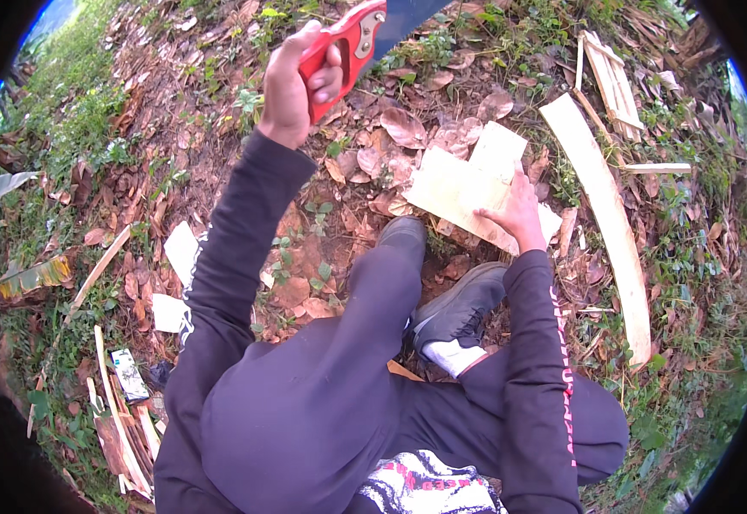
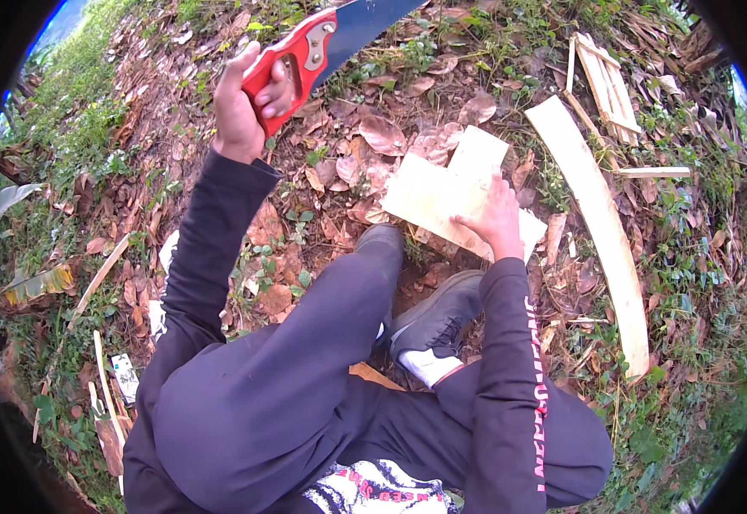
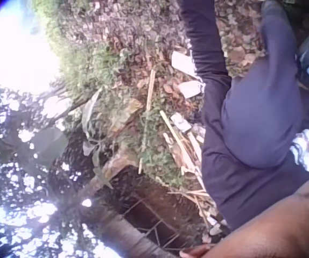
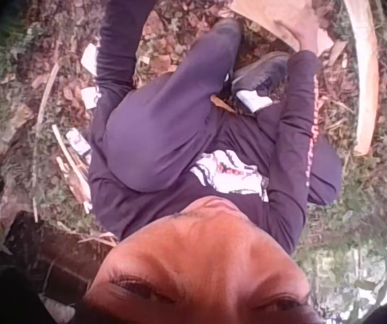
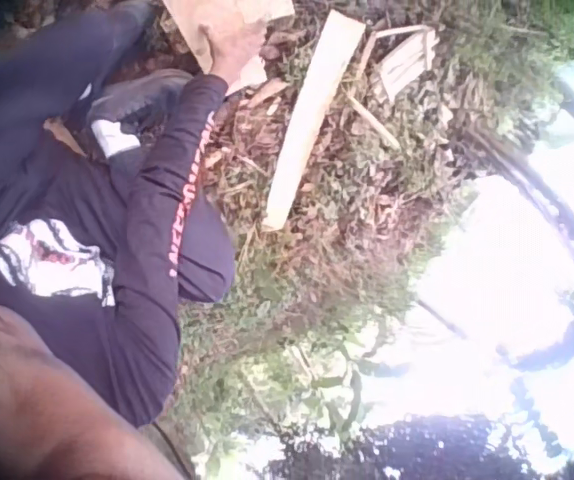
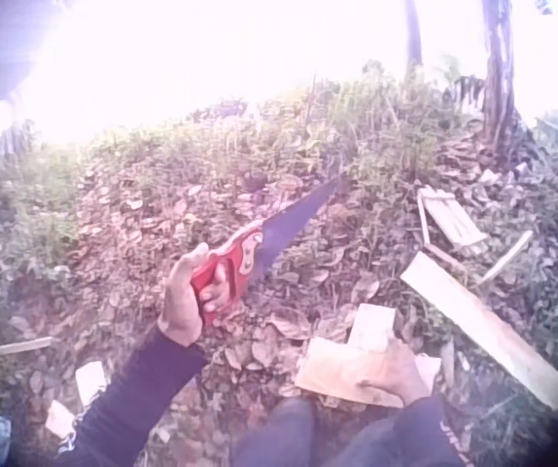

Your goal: The person sits on the ground and uses a red-handled hand saw to cut a rectangular wooden plank. They hold the plank with one hand and saw with the other, periodically repositioning the wood and continuing the cut until the plank is separated into pieces.

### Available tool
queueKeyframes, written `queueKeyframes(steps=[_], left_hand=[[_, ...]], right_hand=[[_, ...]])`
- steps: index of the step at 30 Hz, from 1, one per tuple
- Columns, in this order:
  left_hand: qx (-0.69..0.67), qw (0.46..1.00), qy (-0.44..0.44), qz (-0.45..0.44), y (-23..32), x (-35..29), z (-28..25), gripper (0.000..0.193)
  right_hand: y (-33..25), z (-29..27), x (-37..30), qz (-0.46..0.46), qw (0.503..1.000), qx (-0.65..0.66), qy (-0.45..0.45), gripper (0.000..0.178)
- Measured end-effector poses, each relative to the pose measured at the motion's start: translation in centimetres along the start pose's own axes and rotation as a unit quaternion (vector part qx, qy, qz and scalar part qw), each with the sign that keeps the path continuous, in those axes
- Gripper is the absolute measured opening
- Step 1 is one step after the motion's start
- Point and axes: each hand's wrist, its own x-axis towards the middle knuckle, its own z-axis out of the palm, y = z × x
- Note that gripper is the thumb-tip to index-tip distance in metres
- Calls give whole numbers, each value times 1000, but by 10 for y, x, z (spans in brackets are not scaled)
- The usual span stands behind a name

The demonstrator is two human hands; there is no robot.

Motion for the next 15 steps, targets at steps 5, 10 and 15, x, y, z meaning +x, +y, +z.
queueKeyframes(steps=[5, 10, 15], left_hand=[[36, 998, 33, -40, -34, -50, -12, 39], [25, 997, 49, -59, -49, -105, -26, 37], [-10, 996, 55, -69, -52, -133, -18, 36]], right_hand=[[-2, 21, -9, 98, 994, 11, -53, 126], [-32, 20, -9, 123, 985, -32, -113, 131], [-41, 17, -16, 125, 982, -96, -101, 135]])
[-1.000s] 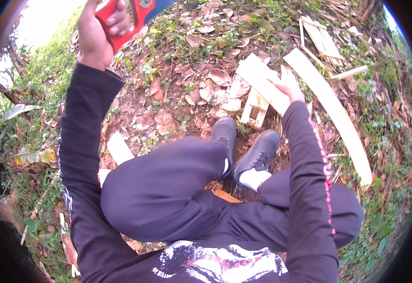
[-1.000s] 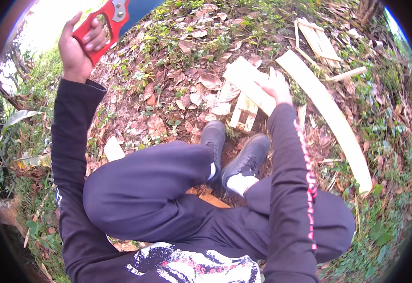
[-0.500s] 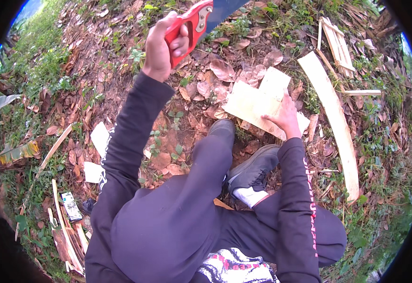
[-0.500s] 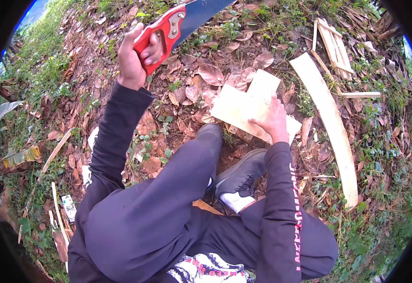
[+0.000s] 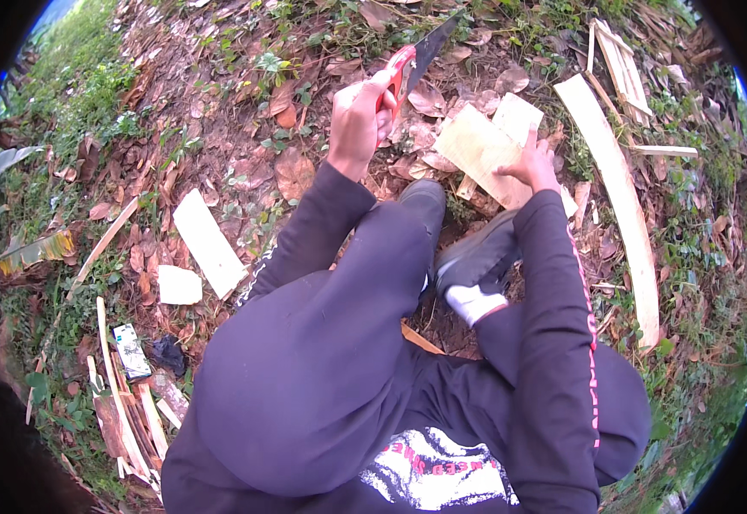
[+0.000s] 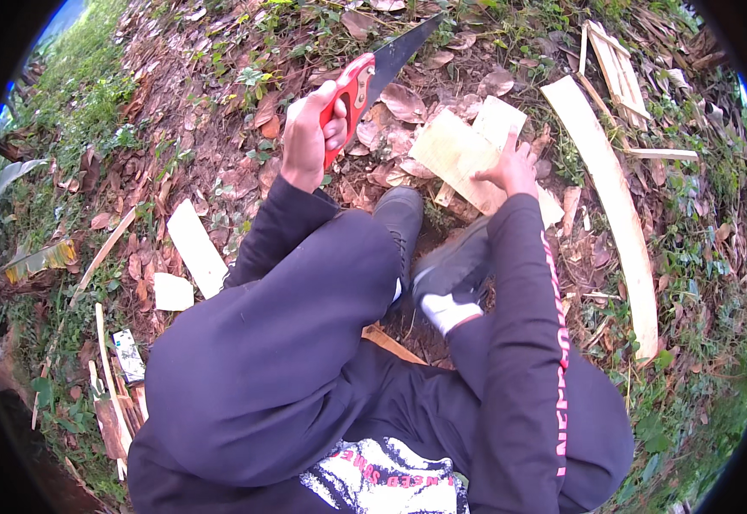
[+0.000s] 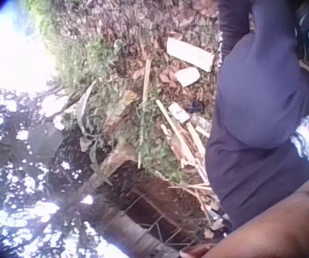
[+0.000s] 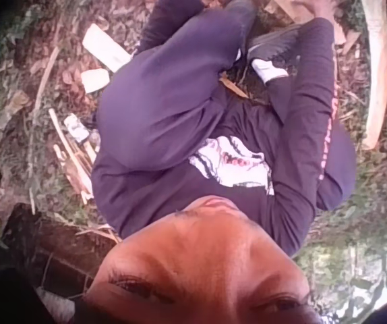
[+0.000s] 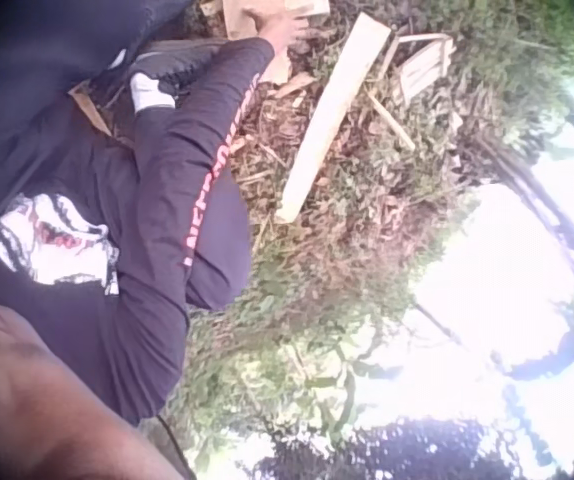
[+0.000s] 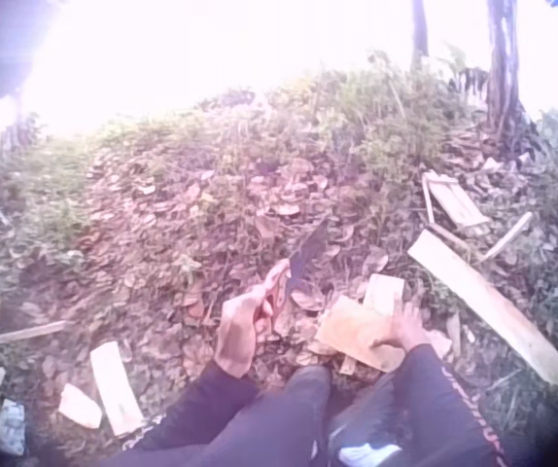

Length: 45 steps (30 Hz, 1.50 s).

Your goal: The person sits on the ground and uses a red-handled hand saw to cut a rectangular wooden plank. They hold the plank with one hand and saw with the other, periodically repositioning the wood and continuing the cut until the plank is separated into pieces.

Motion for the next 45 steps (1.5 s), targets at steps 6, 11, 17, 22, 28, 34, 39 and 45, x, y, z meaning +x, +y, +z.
queueKeyframes(steps=[6, 11, 17, 22, 28, 34, 39, 45], left_hand=[[-1, 999, -23, -30, -5, -2, -14, 38], [37, 996, -28, -80, -12, -3, -32, 31], [23, 994, -27, -101, -44, -13, -37, 20], [22, 997, -23, -67, -67, -12, -34, 18], [38, 988, -72, -128, -72, -34, -50, 16], [50, 989, -72, -120, -70, -42, -51, 15], [40, 987, -70, -140, -61, -41, -57, 18], [42, 983, -76, -164, -56, -40, -52, 18]], right_hand=[[-38, -30, 19, -69, 979, -177, -71, 114], [-57, -31, 45, -157, 981, -70, -85, 79], [-85, 21, 73, -249, 961, 111, 50, 63], [-91, 34, 93, -192, 977, 72, 55, 67], [-92, 45, 83, -159, 982, 94, 50, 69], [-89, 44, 76, -145, 983, 97, 56, 70], [-92, 35, 82, -165, 980, 109, 36, 69], [-78, 21, 104, -271, 946, 161, -79, 59]])
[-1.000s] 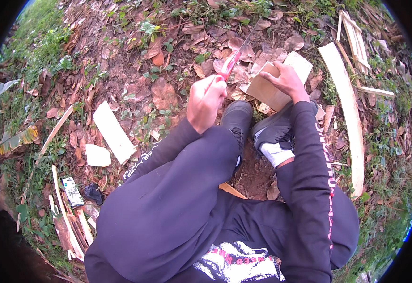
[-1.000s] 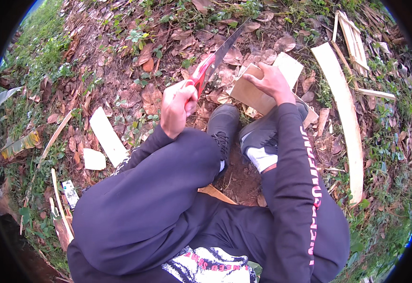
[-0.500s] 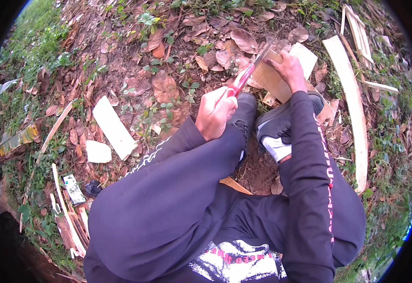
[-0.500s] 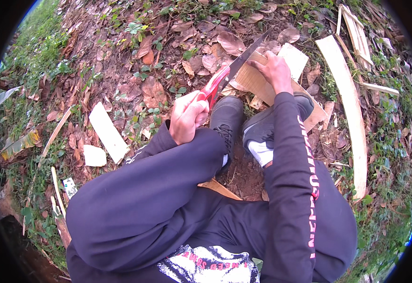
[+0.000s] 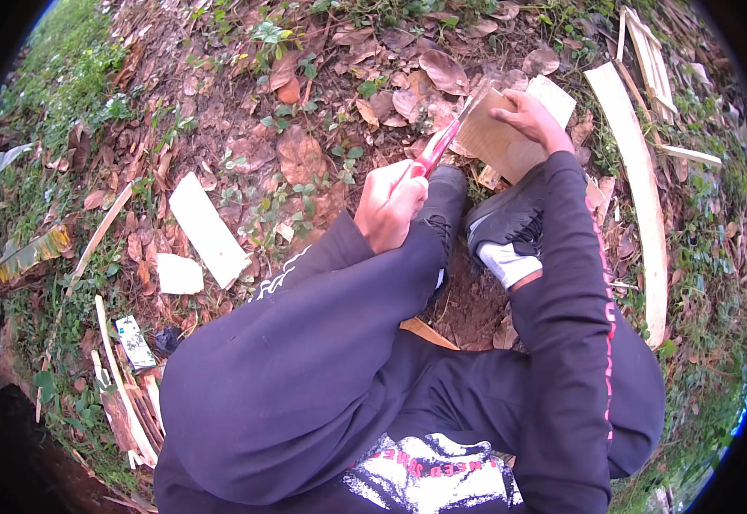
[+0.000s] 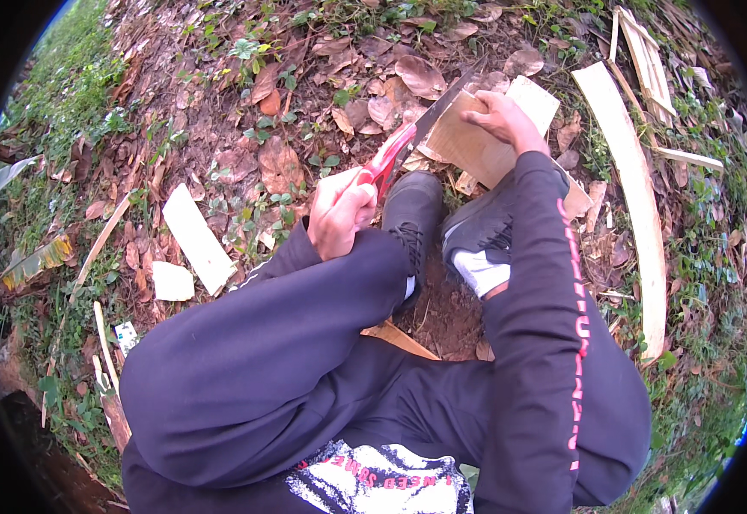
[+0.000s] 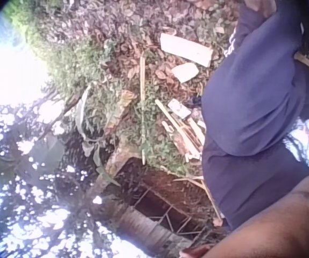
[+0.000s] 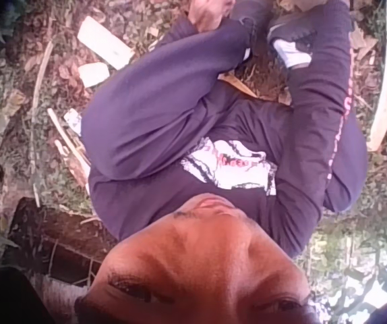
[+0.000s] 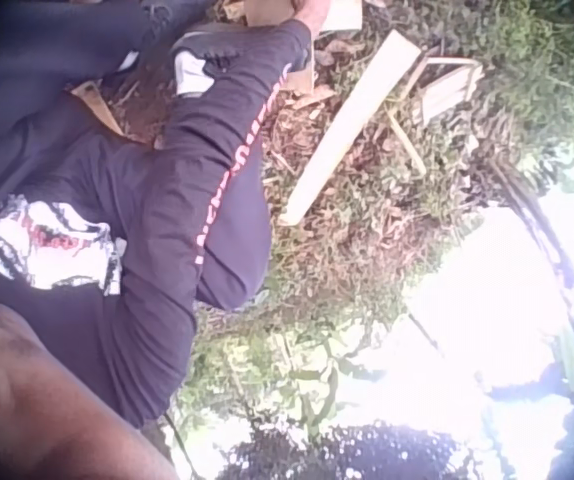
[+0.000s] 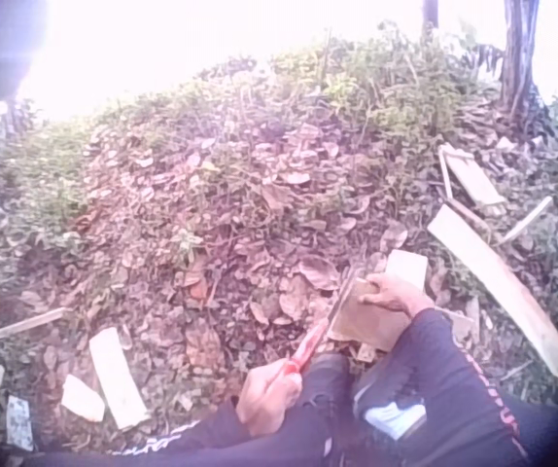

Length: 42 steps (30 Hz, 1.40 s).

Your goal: The person sits on the ground and uses a red-handled hand saw to cut a rectangular wooden plank. They hold the plank with one hand and saw with the other, periodically repositioning the wood and continuing the cut until the plank is separated into pieces.

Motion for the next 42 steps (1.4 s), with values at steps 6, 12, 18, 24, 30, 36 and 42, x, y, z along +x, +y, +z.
queueKeyframes(steps=[6, 12, 18, 24, 30, 36, 42], left_hand=[[31, 999, -2, 10, -17, 4, 1, 20], [54, 998, -20, 9, -19, -22, -10, 24], [149, 983, -18, 104, -48, 33, -4, 24], [78, 996, -27, 31, -36, -45, -22, 21], [56, 997, -25, 45, -47, -40, -14, 22], [116, 990, -71, 38, -32, -85, -70, 20], [209, 958, -69, 182, -34, 13, -5, 23]], right_hand=[[6, 10, -22, 97, 994, -41, 40, 60], [24, 20, -29, 114, 990, -67, 56, 70], [3, 39, -40, 75, 992, -71, 73, 66], [15, 26, -33, 126, 988, -68, 54, 64], [14, 30, -45, 126, 984, -43, 121, 62], [4, 31, -53, 129, 986, -41, 96, 63], [40, 29, -49, 126, 986, -12, 108, 63]])
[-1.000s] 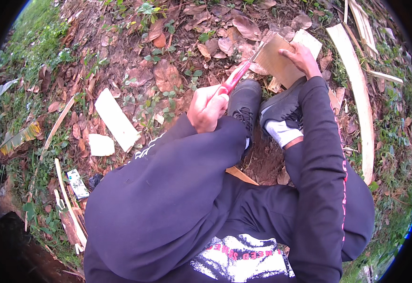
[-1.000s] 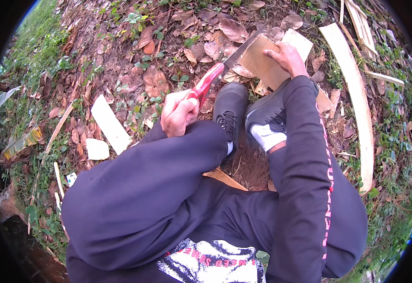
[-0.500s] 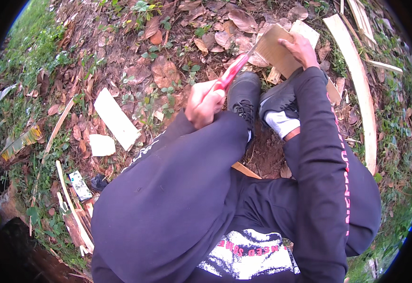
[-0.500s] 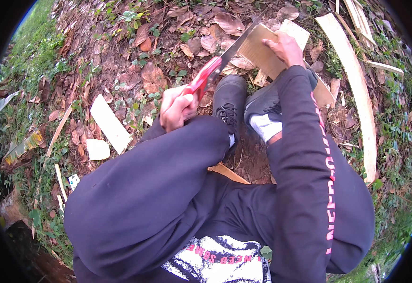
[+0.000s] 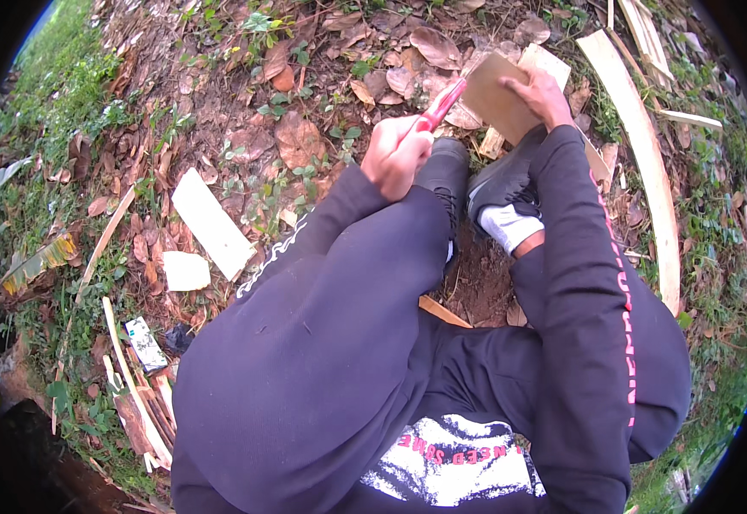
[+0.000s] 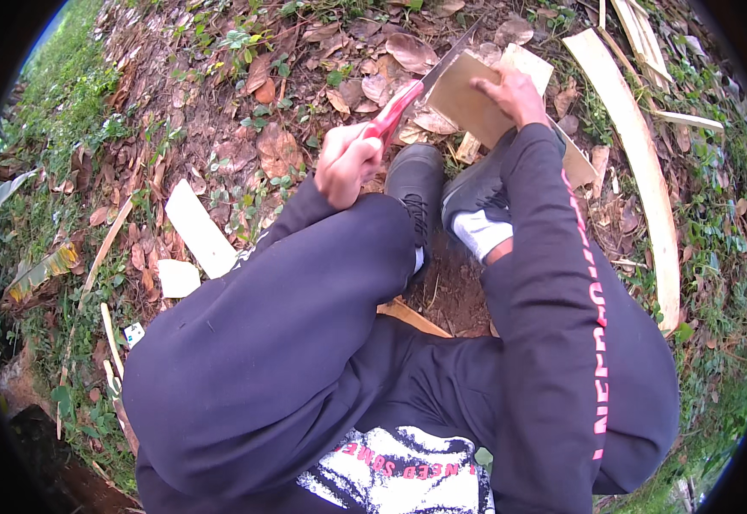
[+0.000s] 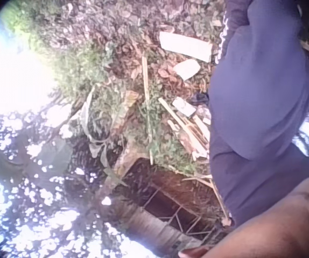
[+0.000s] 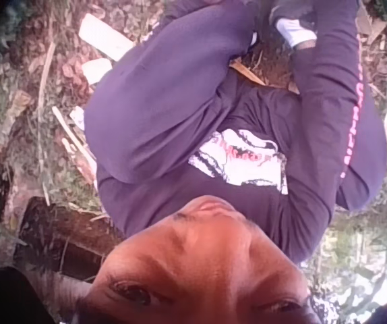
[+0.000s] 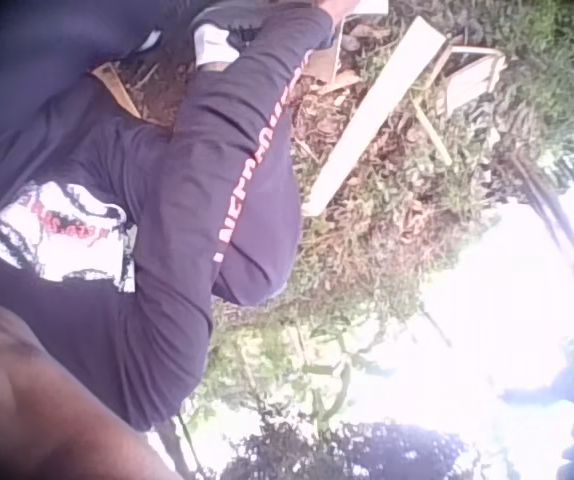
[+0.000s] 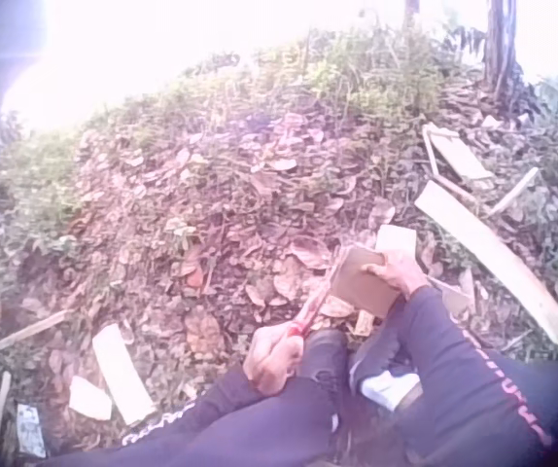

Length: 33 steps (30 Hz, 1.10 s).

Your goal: The person sits on the ground and uses a red-handled hand saw to cut a rectangular wooden plank. They hold the plank with one hand and saw with the other, periodically repositioning the wood and continuing the cut until the plank is separated into pieces.

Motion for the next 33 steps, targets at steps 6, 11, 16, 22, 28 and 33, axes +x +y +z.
queueKeyframes(steps=[6, 11, 16, 22, 28, 33], left_hand=[[-168, 974, -7, -154, 25, -65, -16, 22], [-132, 984, 45, -113, 8, 6, 10, 26], [-120, 983, -2, -140, 35, -40, -6, 21], [-7, 999, 23, -40, -4, 13, 6, 27], [-115, 986, -9, -118, 32, -49, -9, 22], [-44, 997, 41, -46, -12, 19, 3, 23]], right_hand=[[-16, -11, -14, 13, 997, -50, 59, 62], [-28, -18, -2, -11, 999, -32, 20, 64], [-18, -27, -5, 0, 998, -22, 59, 64], [-36, 1, -16, -51, 991, -87, 83, 59], [-25, -26, -12, 22, 997, -44, 58, 54], [-69, -8, -29, -64, 992, -76, 75, 57]])
